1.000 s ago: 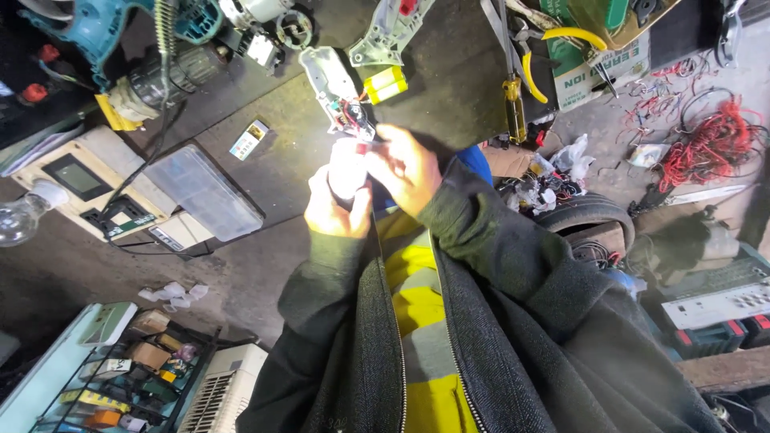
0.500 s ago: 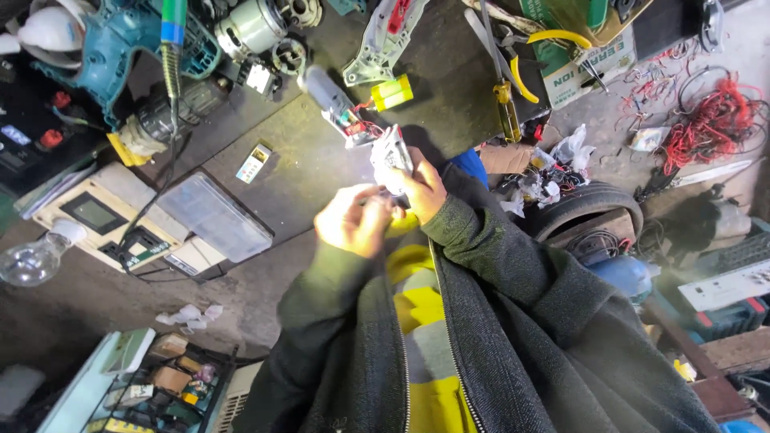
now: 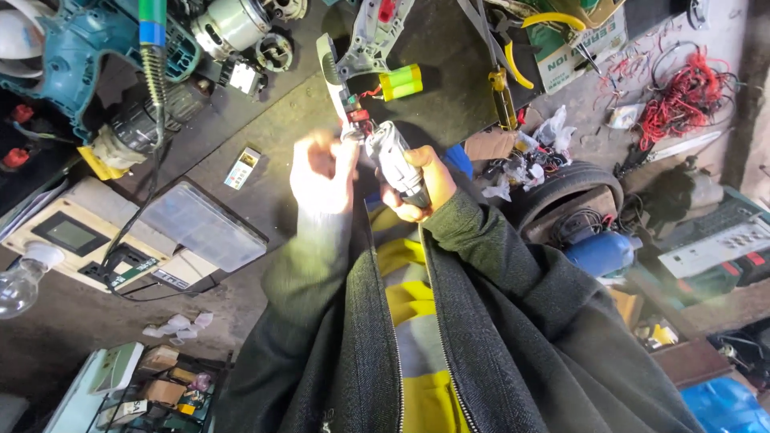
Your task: Assembling the internal components and casing of a handheld electronic device using a screwdriver and pliers.
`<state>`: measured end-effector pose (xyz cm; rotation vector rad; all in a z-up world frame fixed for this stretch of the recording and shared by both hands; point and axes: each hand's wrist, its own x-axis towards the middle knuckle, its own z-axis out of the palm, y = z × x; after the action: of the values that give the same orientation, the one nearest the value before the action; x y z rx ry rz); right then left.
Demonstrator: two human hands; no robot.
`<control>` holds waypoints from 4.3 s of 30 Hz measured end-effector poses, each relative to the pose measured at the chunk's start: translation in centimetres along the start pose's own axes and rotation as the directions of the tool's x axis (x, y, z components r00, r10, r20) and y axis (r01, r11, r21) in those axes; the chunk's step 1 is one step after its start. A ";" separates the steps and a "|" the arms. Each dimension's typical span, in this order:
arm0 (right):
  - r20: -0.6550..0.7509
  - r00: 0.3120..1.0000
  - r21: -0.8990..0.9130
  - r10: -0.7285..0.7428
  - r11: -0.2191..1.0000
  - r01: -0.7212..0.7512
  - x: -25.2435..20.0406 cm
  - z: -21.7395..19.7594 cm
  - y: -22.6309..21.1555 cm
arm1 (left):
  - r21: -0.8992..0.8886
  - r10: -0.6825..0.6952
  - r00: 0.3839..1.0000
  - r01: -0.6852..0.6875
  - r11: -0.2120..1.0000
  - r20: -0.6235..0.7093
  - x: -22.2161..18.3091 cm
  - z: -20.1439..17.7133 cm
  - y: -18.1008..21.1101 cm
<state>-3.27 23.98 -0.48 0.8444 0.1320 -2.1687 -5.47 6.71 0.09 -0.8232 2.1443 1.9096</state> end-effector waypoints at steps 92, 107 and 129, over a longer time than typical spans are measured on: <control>0.236 0.845 -0.971 -0.480 -0.091 0.219 -3.4 0.9 5.9 | -0.782 -0.390 0.855 0.489 0.388 0.341 2.0 5.9 4.5; 0.060 0.940 -0.980 -0.336 0.161 0.120 -6.0 -4.3 2.8 | -0.816 -0.135 0.933 0.358 0.454 0.334 2.3 5.8 -0.3; 0.225 0.634 -0.953 -0.740 -0.031 0.301 -5.3 0.1 -2.2 | -0.814 -0.045 0.883 0.449 0.369 0.467 1.9 4.9 -0.2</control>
<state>-2.41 28.80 2.48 0.3503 2.1917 -1.8511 -8.18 10.84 -1.83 -0.7313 0.5060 2.7078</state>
